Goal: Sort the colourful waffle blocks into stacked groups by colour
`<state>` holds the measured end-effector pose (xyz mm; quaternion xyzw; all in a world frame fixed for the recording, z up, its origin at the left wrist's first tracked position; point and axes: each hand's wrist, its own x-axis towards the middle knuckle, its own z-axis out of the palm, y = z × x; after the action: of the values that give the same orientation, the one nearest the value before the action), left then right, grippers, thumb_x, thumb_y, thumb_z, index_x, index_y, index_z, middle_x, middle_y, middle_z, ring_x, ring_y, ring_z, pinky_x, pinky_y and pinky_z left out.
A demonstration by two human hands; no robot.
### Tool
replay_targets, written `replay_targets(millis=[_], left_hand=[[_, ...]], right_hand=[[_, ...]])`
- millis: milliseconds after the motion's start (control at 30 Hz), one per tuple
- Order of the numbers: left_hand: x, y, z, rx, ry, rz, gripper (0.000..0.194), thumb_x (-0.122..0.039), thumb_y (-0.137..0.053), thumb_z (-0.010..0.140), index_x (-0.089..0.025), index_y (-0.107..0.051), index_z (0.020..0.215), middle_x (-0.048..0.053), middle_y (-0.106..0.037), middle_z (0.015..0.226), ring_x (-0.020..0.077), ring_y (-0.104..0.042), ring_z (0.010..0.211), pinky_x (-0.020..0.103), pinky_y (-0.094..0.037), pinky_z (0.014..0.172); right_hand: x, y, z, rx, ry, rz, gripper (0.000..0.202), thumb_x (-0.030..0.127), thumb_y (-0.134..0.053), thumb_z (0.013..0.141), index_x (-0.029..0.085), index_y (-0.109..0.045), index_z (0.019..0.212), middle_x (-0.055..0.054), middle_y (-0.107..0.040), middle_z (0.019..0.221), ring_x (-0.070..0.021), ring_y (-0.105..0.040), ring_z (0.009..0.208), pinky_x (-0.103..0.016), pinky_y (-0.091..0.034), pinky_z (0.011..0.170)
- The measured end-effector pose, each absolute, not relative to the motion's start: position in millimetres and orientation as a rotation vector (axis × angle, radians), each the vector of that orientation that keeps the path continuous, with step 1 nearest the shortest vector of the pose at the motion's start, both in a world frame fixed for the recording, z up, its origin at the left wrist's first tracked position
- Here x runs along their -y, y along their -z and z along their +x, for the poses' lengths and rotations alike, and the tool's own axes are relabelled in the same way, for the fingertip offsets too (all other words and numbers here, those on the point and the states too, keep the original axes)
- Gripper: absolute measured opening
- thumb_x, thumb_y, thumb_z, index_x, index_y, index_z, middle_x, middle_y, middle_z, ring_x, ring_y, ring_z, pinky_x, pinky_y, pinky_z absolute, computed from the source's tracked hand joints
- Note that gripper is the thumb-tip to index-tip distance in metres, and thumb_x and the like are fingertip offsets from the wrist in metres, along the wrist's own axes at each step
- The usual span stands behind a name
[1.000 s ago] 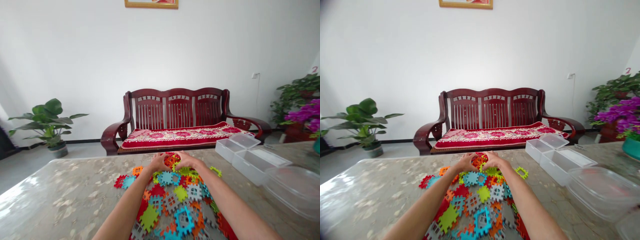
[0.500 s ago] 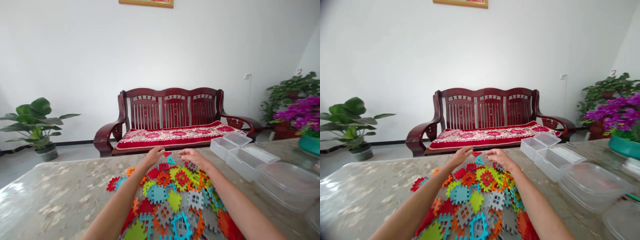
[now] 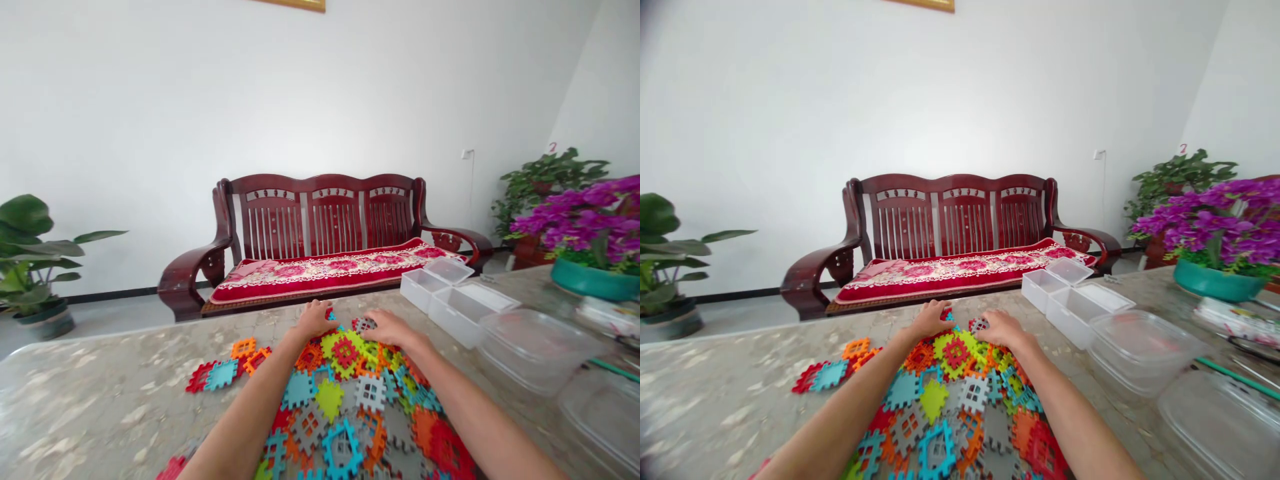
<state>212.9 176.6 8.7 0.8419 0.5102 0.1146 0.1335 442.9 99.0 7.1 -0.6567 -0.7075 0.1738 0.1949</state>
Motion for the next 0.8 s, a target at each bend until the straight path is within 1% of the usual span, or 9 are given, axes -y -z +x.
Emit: replay_targets(millis=[67, 100, 167, 267, 333, 400, 567, 700, 800], left_hand=[[-170, -12, 218, -1.486, -0.294, 2.417, 0.071, -0.049, -0.071, 0.069, -0.022, -0.057, 0.132, 0.013, -0.059, 0.131, 0.0301, -0.055, 0.121, 0.037, -0.044, 0.1], [-168, -14, 221, -1.488, -0.274, 2.403, 0.069, -0.048, -0.073, 0.068, -0.021, -0.059, 0.13, 0.013, -0.06, 0.128, 0.0284, -0.057, 0.117, 0.034, -0.046, 0.097], [-166, -16, 225, -1.488, -0.24, 2.376, 0.059, -0.045, -0.073, 0.068, -0.021, -0.063, 0.121, 0.01, -0.066, 0.118, 0.0246, -0.062, 0.106, 0.03, -0.048, 0.089], [-164, -21, 229, -1.459, -0.19, 2.349, 0.037, -0.038, -0.073, 0.067, -0.02, -0.07, 0.099, 0.004, -0.07, 0.093, 0.0208, -0.064, 0.088, 0.027, -0.048, 0.075], [-159, -25, 229, -1.403, -0.164, 2.345, 0.022, -0.035, -0.07, 0.068, -0.019, -0.07, 0.084, 0.001, -0.067, 0.077, 0.0174, -0.062, 0.075, 0.025, -0.045, 0.066], [-150, -31, 228, -1.327, -0.17, 2.358, 0.015, -0.033, -0.065, 0.071, -0.018, -0.068, 0.076, -0.002, -0.063, 0.068, 0.0141, -0.058, 0.068, 0.023, -0.041, 0.061], [-117, -49, 210, -1.17, -0.24, 2.412, 0.017, -0.031, -0.06, 0.074, -0.018, -0.068, 0.079, -0.003, -0.063, 0.071, 0.0122, -0.054, 0.069, 0.023, -0.039, 0.063], [-87, -61, 177, -1.047, -0.266, 2.4, 0.031, -0.043, -0.055, 0.082, -0.021, -0.07, 0.095, -0.001, -0.07, 0.083, 0.0142, -0.061, 0.075, 0.024, -0.045, 0.068], [-59, -62, 147, -1.011, -0.309, 2.45, 0.037, -0.05, -0.051, 0.087, -0.022, -0.071, 0.104, 0.004, -0.073, 0.104, 0.0192, -0.065, 0.093, 0.029, -0.048, 0.085]], right_hand=[[-100, -11, 432, 1.976, -0.487, -1.9, 0.046, 0.039, -0.077, 0.062, 0.02, -0.07, 0.103, -0.008, -0.07, 0.11, -0.0315, -0.059, 0.109, -0.036, -0.045, 0.089], [-101, -12, 428, 1.967, -0.526, -1.891, 0.045, 0.036, -0.078, 0.06, 0.02, -0.07, 0.101, -0.007, -0.071, 0.106, -0.0296, -0.061, 0.104, -0.033, -0.046, 0.085], [-103, -13, 424, 1.96, -0.627, -1.858, 0.036, 0.031, -0.078, 0.058, 0.019, -0.071, 0.091, -0.002, -0.072, 0.089, -0.0238, -0.063, 0.089, -0.028, -0.046, 0.074], [-104, -14, 424, 1.963, -0.721, -1.811, 0.026, 0.026, -0.077, 0.056, 0.018, -0.07, 0.08, 0.003, -0.067, 0.07, -0.0168, -0.061, 0.07, -0.023, -0.042, 0.062], [-103, -16, 424, 1.937, -0.74, -1.778, 0.03, 0.021, -0.077, 0.054, 0.017, -0.07, 0.084, 0.004, -0.066, 0.07, -0.0146, -0.059, 0.067, -0.022, -0.04, 0.059], [-99, -20, 422, 1.911, -0.735, -1.743, 0.036, 0.018, -0.076, 0.054, 0.016, -0.07, 0.089, 0.004, -0.067, 0.073, -0.0135, -0.057, 0.067, -0.021, -0.04, 0.058], [-72, -39, 407, 1.929, -0.817, -1.547, 0.034, 0.017, -0.072, 0.06, 0.016, -0.071, 0.094, 0.002, -0.069, 0.079, -0.0144, -0.06, 0.073, -0.022, -0.042, 0.062], [-46, -48, 408, 1.853, -1.056, -1.313, 0.037, 0.036, -0.069, 0.074, 0.018, -0.07, 0.106, -0.004, -0.074, 0.097, -0.02, -0.067, 0.089, -0.03, -0.051, 0.079], [-32, -41, 431, 1.705, -0.769, -1.498, 0.04, 0.042, -0.066, 0.078, 0.017, -0.068, 0.109, -0.01, -0.072, 0.11, -0.0246, -0.066, 0.103, -0.037, -0.05, 0.092]])
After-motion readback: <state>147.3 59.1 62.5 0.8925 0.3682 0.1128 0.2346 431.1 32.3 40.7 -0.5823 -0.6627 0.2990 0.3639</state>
